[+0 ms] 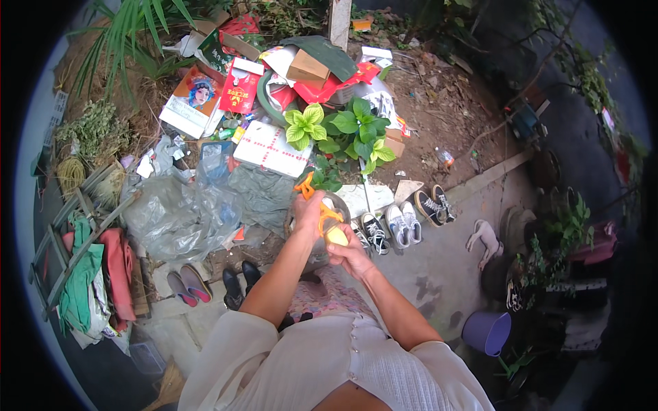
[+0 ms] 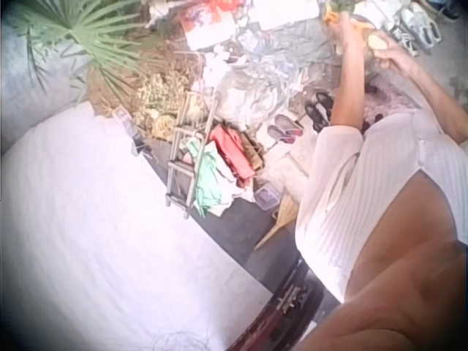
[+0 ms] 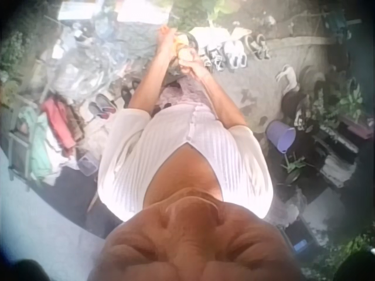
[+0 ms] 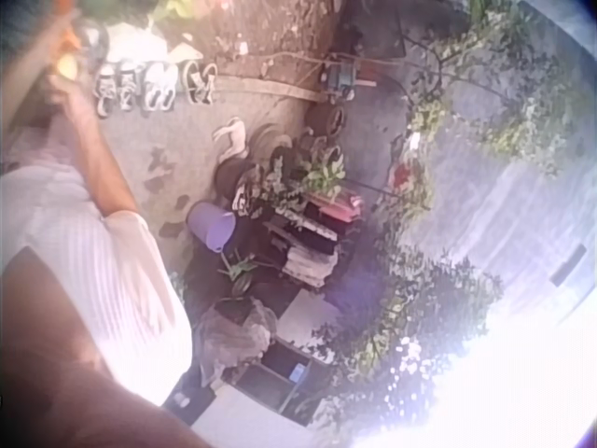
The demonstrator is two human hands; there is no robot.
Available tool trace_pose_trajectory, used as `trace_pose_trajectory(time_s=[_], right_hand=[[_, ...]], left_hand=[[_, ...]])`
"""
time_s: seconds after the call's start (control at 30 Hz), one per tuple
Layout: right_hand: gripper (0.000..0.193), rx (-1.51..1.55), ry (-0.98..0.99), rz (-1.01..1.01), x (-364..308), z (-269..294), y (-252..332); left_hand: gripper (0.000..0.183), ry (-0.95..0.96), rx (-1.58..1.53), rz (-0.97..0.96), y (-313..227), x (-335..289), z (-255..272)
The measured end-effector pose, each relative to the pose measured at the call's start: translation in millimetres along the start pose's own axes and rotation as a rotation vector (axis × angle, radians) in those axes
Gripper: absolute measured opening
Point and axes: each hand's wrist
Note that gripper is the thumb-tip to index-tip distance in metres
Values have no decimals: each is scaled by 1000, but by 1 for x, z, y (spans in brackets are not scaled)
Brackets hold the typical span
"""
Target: The person peels a potato with a vegetable peeler, moving from a courtyard area into a room to retrieve more potatoes from a bag, then returns to the courtyard and continues peeling the potato over a waste basket.
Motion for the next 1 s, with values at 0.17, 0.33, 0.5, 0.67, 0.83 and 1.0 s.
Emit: trace_pose_trajectory(time_s=[0.17, 0.33, 0.5, 0.67, 0.83, 1.0], right_hand=[[52, 2, -103, 95, -4, -2, 0], [42, -90, 80, 186, -10, -7, 4], [40, 146, -161, 11, -5, -2, 10], [48, 163, -239, -130, 14, 2, -5], [42, 170, -231, -76, 11, 2, -6], [51, 90, -79, -180, -10, -3, 7]], left_hand=[[24, 35, -39, 65, -14, -20, -13], [24, -164, -4, 62, 25, 19, 20], [24, -190, -71, 47, 7, -10, 1], [22, -149, 441, -322, 8, -37, -25], [20, -129, 340, -192, 10, -12, -14], [32, -300, 253, -83, 16, 33, 32]])
Point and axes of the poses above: each hand's wrist, its own x-axis towards the middle knuckle, its own z-axis out of the back of the hand, y = z × x, and after that the axes turned 7 degrees about x, right-handed
